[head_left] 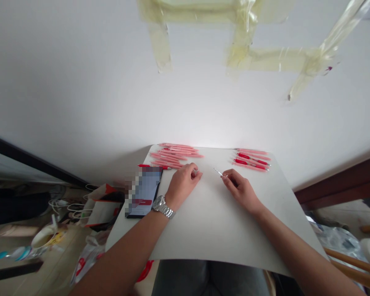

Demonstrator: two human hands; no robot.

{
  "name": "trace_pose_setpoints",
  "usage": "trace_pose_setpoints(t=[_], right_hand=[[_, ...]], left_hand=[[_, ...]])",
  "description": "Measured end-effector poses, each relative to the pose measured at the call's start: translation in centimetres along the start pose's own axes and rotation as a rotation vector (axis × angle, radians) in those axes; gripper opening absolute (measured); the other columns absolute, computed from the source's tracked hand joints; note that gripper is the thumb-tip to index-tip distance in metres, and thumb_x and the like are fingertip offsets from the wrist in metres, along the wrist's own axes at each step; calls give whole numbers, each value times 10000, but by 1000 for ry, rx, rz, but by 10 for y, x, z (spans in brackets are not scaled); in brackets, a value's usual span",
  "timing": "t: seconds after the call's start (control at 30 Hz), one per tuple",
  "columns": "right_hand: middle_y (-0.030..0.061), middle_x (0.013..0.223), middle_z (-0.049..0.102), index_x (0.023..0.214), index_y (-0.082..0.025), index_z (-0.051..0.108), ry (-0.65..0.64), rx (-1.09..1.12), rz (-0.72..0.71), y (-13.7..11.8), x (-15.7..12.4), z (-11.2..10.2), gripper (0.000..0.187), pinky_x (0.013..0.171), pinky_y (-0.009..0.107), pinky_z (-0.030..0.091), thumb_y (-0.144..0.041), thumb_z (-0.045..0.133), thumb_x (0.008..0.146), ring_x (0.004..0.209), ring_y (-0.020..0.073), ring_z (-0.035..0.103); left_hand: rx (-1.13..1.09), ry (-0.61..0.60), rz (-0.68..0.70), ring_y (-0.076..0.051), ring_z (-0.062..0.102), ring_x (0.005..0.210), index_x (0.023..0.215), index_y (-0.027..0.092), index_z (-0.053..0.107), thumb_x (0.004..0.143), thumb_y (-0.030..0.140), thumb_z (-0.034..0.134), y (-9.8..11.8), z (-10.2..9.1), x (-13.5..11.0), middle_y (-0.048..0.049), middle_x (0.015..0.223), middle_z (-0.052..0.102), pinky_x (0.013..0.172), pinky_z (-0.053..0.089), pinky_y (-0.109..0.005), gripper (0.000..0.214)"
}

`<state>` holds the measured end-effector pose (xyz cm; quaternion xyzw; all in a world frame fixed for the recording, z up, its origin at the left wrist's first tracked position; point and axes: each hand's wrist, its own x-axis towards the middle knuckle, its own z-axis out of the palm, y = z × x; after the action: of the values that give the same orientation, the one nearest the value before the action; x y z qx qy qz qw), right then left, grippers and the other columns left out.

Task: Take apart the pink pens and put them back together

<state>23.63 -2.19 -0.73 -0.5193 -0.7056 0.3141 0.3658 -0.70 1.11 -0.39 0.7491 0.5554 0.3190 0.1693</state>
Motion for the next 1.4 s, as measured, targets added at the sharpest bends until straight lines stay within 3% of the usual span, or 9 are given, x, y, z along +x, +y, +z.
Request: trace_pose_setpoints(t=[0.47,0.63,1.03,1.4], right_hand=[[8,820,604,1009,-230,584,0,26,11,2,1,1,303,653,300,394,-511,480,1054,725,172,506],[10,832,601,1015,-228,586,-5,23,6,3,0,1,298,659,301,388,-501,475,1061,720,169,490],[-7,787,538,1032,-232,595,-7,1,25,5,0,1,318,622,292,349,-533,495,1052,686,157,419],[-49,691,413,1045,-242,591,-15,20,40,7,0,2,300,588,290,306,-530,508,1049,623,142,360]], left_hand=[[-21,-63,-5,-166,579,623,872,226,653,956,239,618,4,-3,0,10,655,643,632,369,-289,92],[-35,-36,10,-170,583,634,884,224,668,949,249,636,2,-2,-1,0,682,660,634,373,-290,77],[12,-44,29,-170,626,688,996,225,674,972,243,615,1,0,-3,10,723,683,682,433,-290,66],[11,-25,58,-174,630,697,988,221,664,979,276,638,-1,5,-1,20,687,669,706,456,-298,61]])
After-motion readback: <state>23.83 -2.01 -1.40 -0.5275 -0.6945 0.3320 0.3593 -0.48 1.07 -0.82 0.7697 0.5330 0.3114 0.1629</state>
